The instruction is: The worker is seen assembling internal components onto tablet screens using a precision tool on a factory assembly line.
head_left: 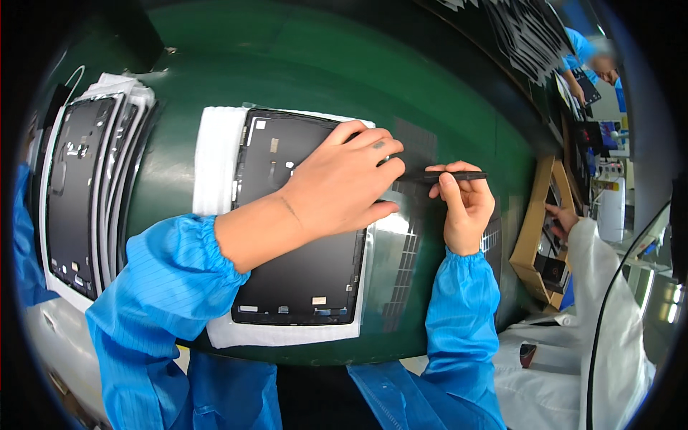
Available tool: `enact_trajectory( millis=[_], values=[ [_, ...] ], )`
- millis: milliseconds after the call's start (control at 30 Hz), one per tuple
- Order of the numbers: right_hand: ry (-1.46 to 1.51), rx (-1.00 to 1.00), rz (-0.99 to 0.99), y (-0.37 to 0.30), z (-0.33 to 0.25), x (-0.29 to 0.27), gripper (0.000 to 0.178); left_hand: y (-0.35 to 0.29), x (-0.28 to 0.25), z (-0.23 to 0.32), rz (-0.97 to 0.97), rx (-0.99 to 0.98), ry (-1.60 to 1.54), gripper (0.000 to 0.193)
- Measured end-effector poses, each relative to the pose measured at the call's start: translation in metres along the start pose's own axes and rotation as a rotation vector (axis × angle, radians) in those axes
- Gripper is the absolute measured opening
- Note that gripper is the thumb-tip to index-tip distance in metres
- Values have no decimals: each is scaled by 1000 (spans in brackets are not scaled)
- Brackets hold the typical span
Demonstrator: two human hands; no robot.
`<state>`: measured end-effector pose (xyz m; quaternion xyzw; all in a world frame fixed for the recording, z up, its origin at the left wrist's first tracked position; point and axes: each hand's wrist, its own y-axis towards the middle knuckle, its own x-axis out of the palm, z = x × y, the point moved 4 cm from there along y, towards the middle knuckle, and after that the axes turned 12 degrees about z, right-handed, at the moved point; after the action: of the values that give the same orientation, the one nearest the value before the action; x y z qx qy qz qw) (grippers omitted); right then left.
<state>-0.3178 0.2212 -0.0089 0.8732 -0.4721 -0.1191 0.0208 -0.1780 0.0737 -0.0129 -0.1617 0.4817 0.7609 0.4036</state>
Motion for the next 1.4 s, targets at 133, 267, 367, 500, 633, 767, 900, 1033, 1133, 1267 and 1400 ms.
enact_trajectory(
  millis=[133,267,367,500,633,767,900,1033,1133,1267,1400],
  values=[
    [131,14,41,4,6,-11,12,4,5,0,13,35,3,38],
    [339,70,90,7,9,-15,15,0,-4,3,37,63,-19,32],
    [317,45,105,2,13,-10,15,-2,-30,15,78,24,-249,26],
    [175,96,104,9,31,-17,14,-3,-91,72,162,-363,-1387,25],
    [170,-60,87,15,23,-36,17,-10,-150,109,423,-15,-1306,22],
    [198,-5,93,23,34,-38,20,-6,-145,113,461,-33,-1346,19],
    [171,13,91,25,43,-39,23,-12,-142,123,556,38,-1466,15],
    [141,-17,81,26,48,-39,24,-18,-134,127,659,128,-1614,14],
    [64,-58,144,30,55,-55,27,-23,-125,126,688,170,-1693,32],
    [146,-14,140,35,71,-84,26,-36,-130,93,366,-270,-1442,25],
    [202,-45,181,12,27,-25,22,-57,-139,41,242,-374,-800,26]
  ],
)
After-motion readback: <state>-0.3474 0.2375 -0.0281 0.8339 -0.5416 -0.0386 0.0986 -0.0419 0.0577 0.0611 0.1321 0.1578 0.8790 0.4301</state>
